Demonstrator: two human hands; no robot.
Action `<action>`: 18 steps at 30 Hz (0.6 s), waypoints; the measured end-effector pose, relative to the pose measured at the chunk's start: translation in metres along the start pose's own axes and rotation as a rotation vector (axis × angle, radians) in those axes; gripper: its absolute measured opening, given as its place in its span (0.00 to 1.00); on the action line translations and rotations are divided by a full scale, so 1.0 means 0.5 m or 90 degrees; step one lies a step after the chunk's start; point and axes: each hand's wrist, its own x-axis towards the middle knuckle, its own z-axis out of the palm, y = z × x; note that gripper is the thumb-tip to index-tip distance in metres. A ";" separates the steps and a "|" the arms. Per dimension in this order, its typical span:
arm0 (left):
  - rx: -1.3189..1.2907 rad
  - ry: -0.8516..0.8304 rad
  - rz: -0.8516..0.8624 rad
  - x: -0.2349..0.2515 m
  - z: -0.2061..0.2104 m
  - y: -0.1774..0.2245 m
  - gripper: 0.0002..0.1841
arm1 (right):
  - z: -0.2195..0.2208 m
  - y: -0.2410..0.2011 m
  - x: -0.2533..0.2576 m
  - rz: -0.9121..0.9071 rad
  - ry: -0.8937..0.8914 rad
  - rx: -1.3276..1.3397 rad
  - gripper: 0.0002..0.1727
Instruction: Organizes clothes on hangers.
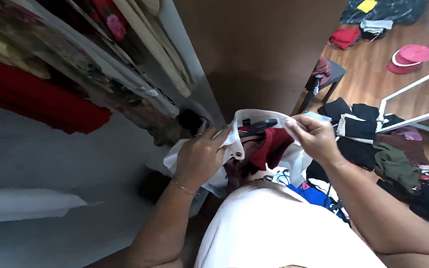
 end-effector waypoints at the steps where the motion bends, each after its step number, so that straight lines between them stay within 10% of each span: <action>1: -0.022 0.007 -0.004 -0.002 0.007 0.003 0.19 | 0.018 -0.004 -0.011 -0.016 0.003 -0.004 0.11; 18: -0.362 0.222 -0.008 0.008 0.079 -0.031 0.16 | 0.050 -0.090 -0.098 -0.327 0.033 -0.160 0.26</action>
